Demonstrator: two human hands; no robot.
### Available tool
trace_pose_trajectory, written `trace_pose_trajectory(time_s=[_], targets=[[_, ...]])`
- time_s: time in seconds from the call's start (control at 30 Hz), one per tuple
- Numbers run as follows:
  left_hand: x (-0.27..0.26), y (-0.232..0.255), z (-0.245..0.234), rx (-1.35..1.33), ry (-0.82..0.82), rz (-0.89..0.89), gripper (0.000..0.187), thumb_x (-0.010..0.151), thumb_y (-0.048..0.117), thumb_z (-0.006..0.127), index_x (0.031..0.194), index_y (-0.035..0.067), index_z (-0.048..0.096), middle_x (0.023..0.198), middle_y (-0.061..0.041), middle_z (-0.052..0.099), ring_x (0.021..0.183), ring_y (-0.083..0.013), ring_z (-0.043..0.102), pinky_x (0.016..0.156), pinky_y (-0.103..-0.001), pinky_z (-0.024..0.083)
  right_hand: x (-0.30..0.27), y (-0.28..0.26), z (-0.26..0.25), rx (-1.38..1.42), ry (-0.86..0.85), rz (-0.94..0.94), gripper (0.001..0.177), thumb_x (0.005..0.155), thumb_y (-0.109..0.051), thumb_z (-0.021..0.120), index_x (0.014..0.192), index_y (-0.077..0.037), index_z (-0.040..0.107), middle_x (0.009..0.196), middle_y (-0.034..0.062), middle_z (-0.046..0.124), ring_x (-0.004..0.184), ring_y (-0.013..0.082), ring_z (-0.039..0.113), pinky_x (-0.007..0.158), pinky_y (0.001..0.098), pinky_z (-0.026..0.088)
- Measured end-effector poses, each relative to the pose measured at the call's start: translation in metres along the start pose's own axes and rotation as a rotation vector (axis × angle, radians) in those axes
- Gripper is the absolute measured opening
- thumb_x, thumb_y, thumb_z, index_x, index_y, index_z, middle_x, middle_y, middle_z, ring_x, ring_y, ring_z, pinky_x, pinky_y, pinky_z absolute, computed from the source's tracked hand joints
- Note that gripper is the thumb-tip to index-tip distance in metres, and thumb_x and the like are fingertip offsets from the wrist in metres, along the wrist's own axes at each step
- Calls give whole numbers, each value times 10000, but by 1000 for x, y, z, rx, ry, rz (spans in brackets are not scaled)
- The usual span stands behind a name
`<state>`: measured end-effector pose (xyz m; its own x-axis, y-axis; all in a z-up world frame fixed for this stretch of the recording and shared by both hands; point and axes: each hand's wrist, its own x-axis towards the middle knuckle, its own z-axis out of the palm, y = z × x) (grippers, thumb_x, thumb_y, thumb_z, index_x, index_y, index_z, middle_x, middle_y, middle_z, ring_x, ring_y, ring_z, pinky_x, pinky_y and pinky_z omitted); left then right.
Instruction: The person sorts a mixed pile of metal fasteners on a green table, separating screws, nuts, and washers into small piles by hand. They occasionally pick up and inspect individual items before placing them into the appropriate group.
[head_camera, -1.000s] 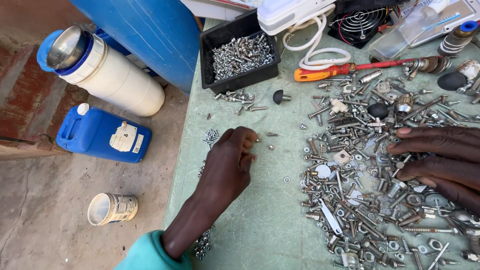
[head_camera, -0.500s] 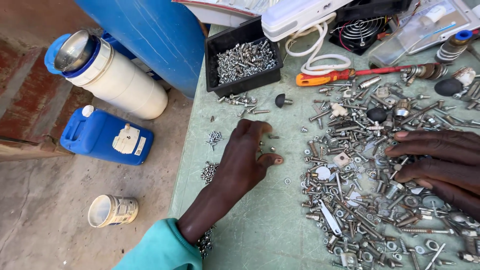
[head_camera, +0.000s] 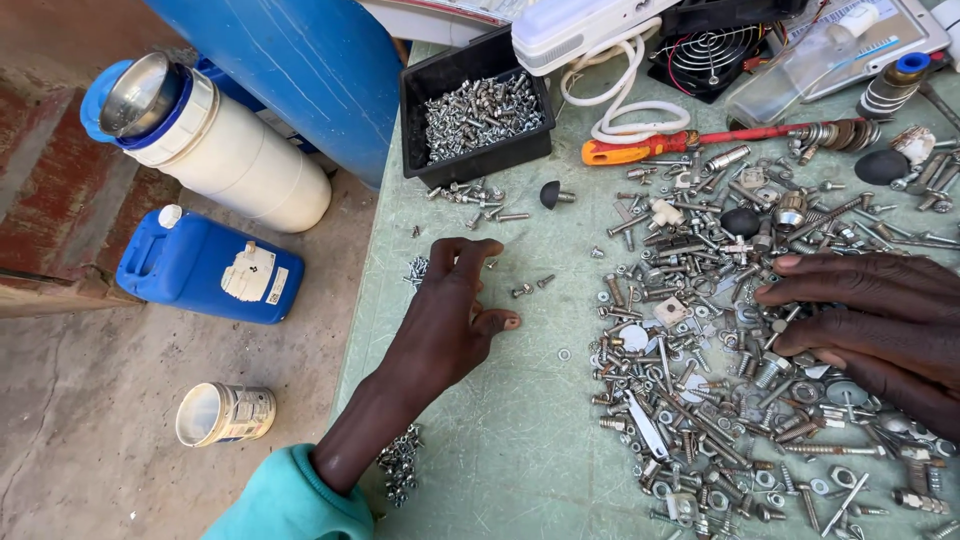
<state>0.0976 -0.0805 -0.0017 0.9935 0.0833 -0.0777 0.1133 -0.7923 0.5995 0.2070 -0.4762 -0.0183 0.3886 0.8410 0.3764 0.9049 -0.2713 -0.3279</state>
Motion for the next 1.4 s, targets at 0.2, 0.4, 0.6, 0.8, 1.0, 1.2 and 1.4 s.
trace_pose_trajectory(time_s=[0.2,0.4,0.6,0.8,1.0,1.2,1.4], targets=[[17,3,10,-53,9,109,461,803,-73,667,1219,125,639,1210,-113,619,886,-282,728,775,-396,550,0,5,2,-10,1,-30,303,972,-309,460,1054,-292,751,1418,-55,674,1481,242,546,1166,426,448],[15,6,0,-50,-4,94,548,761,-76,739,1237,173,633,1118,-62,649,882,-196,643,714,-352,540,-2,6,2,-2,-21,-28,306,971,-291,460,1056,-291,754,1421,-58,673,1477,242,541,1163,446,431],[19,7,15,-57,104,169,249,856,76,782,1068,136,667,1038,-69,632,795,-258,686,663,-400,509,0,4,0,-3,-14,-42,288,967,-276,477,1055,-272,751,1431,-38,662,1460,251,556,1128,430,450],[20,4,-1,10,62,173,183,842,-20,708,934,133,665,966,-70,655,791,-239,724,677,-370,527,1,2,-6,15,-33,-74,271,969,-218,497,1101,-272,728,1433,-24,652,1458,261,547,1129,421,431],[28,12,16,110,208,429,229,834,69,785,996,88,624,972,-103,643,896,-343,606,819,-428,463,4,-2,-12,8,-49,-71,275,989,-229,477,1110,-276,720,1439,-34,638,1439,222,555,1150,402,411],[47,24,25,149,153,423,164,798,-49,663,805,100,594,821,-102,625,740,-340,578,755,-427,442,8,-3,-15,30,-75,-104,254,979,-219,509,1141,-253,701,1437,-11,631,1425,248,553,1171,420,420],[67,40,2,165,233,425,374,898,260,843,1065,68,569,1039,-205,642,872,-367,644,666,-480,465,10,-7,-22,23,-110,-123,255,983,-217,509,1167,-222,685,1444,29,625,1460,279,520,1128,433,429]])
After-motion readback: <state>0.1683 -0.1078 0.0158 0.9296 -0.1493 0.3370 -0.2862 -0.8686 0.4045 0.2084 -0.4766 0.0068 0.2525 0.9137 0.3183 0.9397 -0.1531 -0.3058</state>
